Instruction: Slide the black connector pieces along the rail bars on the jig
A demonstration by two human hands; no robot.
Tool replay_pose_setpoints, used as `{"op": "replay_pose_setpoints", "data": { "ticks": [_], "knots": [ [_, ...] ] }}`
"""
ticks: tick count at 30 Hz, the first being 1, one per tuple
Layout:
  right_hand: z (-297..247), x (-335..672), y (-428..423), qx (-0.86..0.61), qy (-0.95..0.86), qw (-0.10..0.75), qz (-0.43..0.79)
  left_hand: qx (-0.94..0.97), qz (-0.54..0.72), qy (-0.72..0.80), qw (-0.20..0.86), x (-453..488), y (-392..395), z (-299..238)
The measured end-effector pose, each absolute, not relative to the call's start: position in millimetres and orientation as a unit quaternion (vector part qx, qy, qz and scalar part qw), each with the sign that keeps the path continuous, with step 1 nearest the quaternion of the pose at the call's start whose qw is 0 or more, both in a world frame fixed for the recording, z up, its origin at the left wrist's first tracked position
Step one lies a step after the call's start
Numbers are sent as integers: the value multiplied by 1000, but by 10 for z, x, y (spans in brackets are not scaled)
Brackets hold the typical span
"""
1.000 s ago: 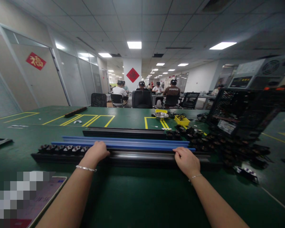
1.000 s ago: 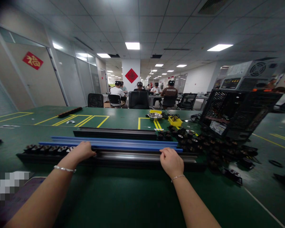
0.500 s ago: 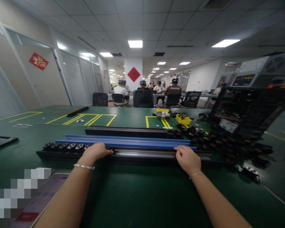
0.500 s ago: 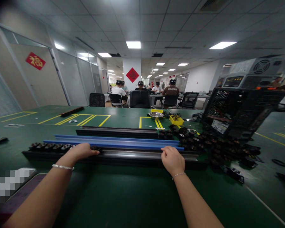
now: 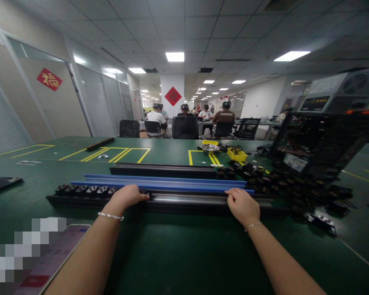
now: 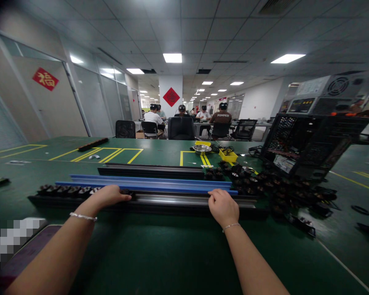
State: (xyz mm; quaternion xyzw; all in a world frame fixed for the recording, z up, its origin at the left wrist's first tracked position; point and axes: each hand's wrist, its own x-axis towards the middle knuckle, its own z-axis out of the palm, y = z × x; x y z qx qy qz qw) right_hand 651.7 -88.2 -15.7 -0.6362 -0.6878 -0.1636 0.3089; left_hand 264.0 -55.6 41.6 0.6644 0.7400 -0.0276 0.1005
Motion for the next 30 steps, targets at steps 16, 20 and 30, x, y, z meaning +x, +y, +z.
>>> {"op": "replay_pose_setpoints", "data": {
  "ticks": [16,20,30],
  "knots": [
    [-141,6506,-899,-643,-683,308,-158,676,-27,729,104,2786,-600,452],
    [-138,6505,-897,-649,-681,303,-153,677,-25,729,102,2818,-614,461],
    [-156,6518,-874,-640,-685,312,-157,675,-26,730,100,2881,-607,438]
  ]
}}
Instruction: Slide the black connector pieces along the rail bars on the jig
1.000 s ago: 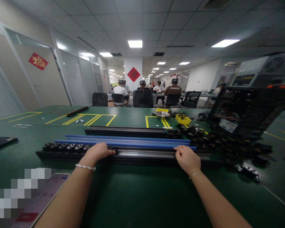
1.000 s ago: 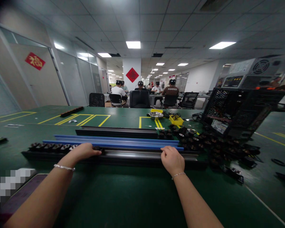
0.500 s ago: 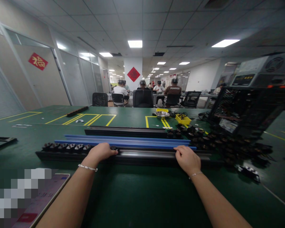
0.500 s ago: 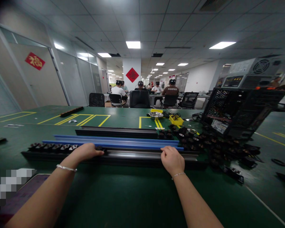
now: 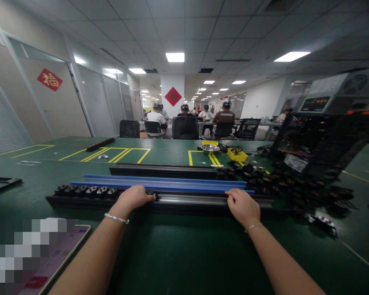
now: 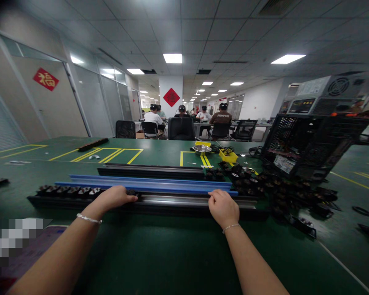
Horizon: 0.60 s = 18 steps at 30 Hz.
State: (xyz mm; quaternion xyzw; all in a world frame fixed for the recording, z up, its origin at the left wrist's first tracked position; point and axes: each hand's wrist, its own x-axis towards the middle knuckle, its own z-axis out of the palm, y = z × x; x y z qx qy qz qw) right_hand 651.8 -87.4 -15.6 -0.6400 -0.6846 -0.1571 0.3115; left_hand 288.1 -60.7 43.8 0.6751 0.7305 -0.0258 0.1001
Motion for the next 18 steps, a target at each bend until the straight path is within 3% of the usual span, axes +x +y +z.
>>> {"op": "replay_pose_setpoints", "data": {
  "ticks": [18],
  "knots": [
    [-151,6514,-885,-646,-680,311,-152,685,-13,722,95,3010,-635,418]
  ]
}}
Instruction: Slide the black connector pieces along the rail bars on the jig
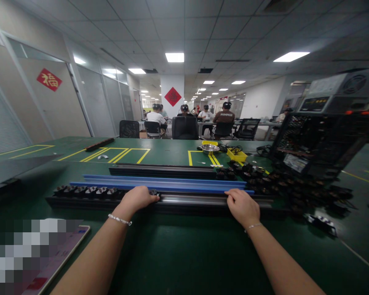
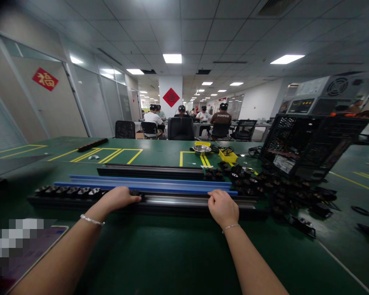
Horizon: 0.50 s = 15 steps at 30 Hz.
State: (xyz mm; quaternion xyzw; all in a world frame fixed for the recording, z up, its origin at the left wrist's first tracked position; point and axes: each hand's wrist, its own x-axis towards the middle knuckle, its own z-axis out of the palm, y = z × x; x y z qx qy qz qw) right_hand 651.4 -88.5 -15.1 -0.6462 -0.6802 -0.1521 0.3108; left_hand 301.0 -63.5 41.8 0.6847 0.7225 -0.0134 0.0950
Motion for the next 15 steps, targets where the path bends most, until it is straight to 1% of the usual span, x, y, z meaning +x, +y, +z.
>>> {"op": "replay_pose_setpoints", "data": {
  "ticks": [15],
  "knots": [
    [-156,6527,-868,-641,-688,306,-150,686,-7,721,95,3147,-676,420]
  ]
}}
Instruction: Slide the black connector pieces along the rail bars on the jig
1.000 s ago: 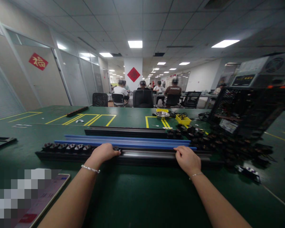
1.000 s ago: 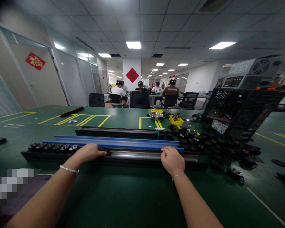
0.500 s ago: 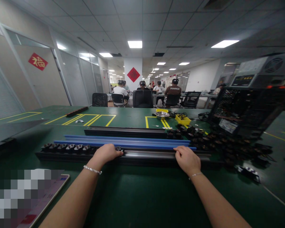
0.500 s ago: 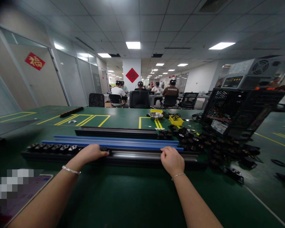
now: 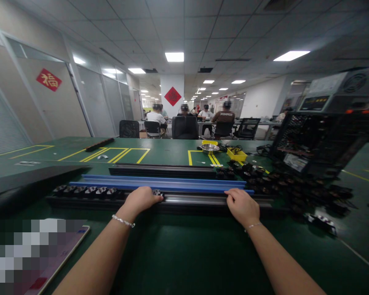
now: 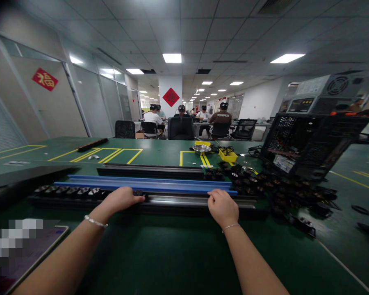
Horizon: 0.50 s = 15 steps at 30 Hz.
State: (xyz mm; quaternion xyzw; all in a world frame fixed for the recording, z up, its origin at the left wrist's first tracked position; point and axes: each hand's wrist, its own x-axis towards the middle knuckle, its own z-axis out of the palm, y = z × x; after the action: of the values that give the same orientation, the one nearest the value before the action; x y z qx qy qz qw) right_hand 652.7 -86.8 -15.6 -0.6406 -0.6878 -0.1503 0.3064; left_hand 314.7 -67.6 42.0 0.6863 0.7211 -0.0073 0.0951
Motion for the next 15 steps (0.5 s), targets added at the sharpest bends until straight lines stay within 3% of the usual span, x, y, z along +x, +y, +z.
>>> {"op": "replay_pose_setpoints", "data": {
  "ticks": [15],
  "knots": [
    [-147,6523,-878,-645,-685,306,-148,687,10,720,99,3231,-724,455]
  ]
}}
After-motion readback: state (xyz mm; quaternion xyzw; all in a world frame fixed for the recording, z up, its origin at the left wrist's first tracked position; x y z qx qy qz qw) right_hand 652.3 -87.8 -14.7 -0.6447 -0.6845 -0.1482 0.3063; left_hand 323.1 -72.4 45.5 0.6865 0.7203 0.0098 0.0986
